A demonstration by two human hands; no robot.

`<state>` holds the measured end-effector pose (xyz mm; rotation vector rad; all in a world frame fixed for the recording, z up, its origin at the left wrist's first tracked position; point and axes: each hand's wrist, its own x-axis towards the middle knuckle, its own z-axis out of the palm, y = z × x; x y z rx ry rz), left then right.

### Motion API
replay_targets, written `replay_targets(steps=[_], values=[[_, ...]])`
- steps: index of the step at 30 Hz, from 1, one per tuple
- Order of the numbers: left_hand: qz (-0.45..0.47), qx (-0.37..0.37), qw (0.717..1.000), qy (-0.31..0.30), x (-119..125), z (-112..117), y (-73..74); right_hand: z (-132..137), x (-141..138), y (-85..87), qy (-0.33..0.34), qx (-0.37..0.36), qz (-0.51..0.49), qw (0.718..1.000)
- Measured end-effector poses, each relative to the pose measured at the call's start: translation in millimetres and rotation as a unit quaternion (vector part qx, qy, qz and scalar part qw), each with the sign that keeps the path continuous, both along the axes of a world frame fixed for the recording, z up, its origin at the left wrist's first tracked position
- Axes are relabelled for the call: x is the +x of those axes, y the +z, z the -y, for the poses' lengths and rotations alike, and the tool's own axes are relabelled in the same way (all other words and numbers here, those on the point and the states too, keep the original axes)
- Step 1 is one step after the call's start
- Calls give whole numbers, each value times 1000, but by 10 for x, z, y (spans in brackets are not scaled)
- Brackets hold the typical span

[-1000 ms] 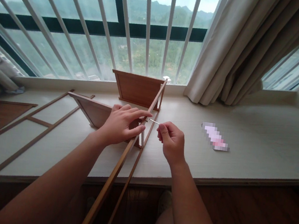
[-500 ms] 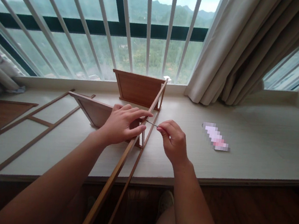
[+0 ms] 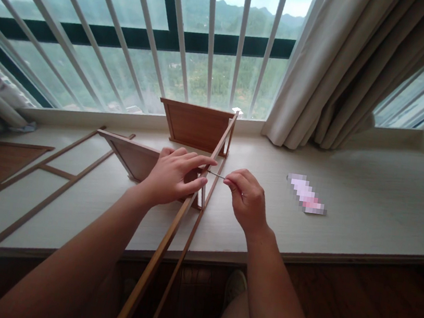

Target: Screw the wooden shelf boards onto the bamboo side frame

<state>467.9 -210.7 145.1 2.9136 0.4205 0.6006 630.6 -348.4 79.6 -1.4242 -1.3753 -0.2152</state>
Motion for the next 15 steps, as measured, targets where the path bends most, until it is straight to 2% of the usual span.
replay_targets(steps=[10, 13, 15], values=[[-3, -5, 1000, 2, 12, 8, 3, -20, -91, 22, -44, 19, -24, 999], [-7, -5, 1000, 3, 9, 12, 11, -38, -144, -6, -36, -6, -136, 990], [-7, -5, 1000, 2, 7, 14, 15, -65, -197, -21, 2, -13, -256, 967]])
